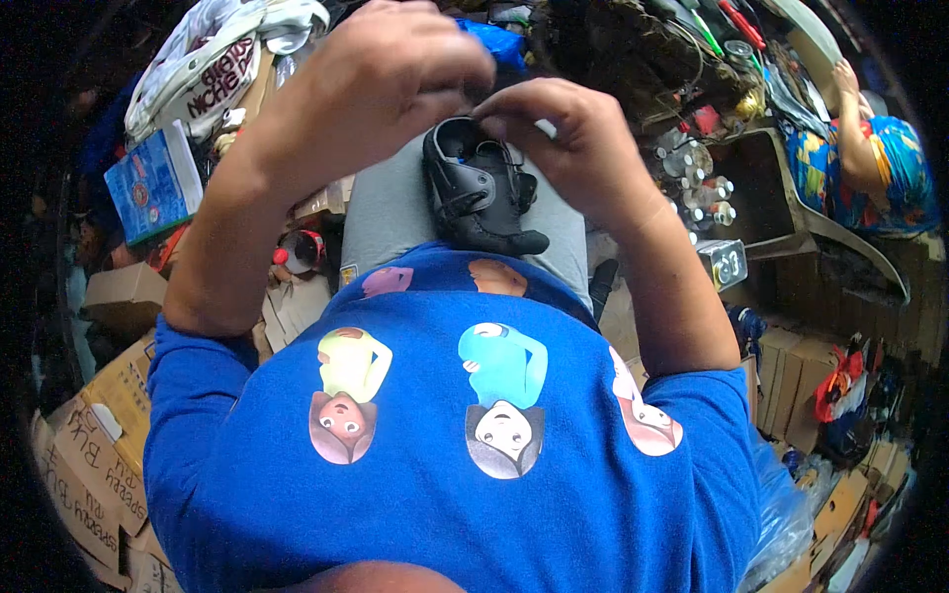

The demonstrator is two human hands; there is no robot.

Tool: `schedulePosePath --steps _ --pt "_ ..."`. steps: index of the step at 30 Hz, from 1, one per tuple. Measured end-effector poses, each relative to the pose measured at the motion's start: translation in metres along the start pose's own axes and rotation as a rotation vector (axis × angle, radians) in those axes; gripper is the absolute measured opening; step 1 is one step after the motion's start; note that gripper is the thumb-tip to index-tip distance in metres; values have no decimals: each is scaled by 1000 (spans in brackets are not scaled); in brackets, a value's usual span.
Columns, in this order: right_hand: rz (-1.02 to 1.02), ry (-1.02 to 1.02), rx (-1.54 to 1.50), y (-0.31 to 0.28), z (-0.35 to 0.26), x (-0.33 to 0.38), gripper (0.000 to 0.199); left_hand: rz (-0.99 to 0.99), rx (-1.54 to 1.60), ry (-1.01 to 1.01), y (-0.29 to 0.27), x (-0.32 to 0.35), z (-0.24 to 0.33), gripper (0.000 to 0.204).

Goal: Manually sewing and trimming thread on a leather shoe component.

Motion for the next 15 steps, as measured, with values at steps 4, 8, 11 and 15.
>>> schedulePosePath --steps 4,8,11,15 --pt "376 279 -525 -44 28 40 19 105 702 -165 79 -27 -36 23" --pt "648 189 -1105 -105 47 107 21 -394 173 -29 174 -22 -65 25" --pt "810 222 -1062 -124 57 149 18 -502 63 9 187 -33 -64 20" --pt "976 530 -856 -107 74 158 26 -579 -7 -9 173 -48 -68 13"
Point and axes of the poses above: each hand's wrist, its own x-axis away from the middle knuckle, its own y-axis out of the palm, z = x × y, the point moved 1 cm from there along -x, towards the middle knuckle, and after that the axes turned 9 degrees about -z, right-handed, at the moved point
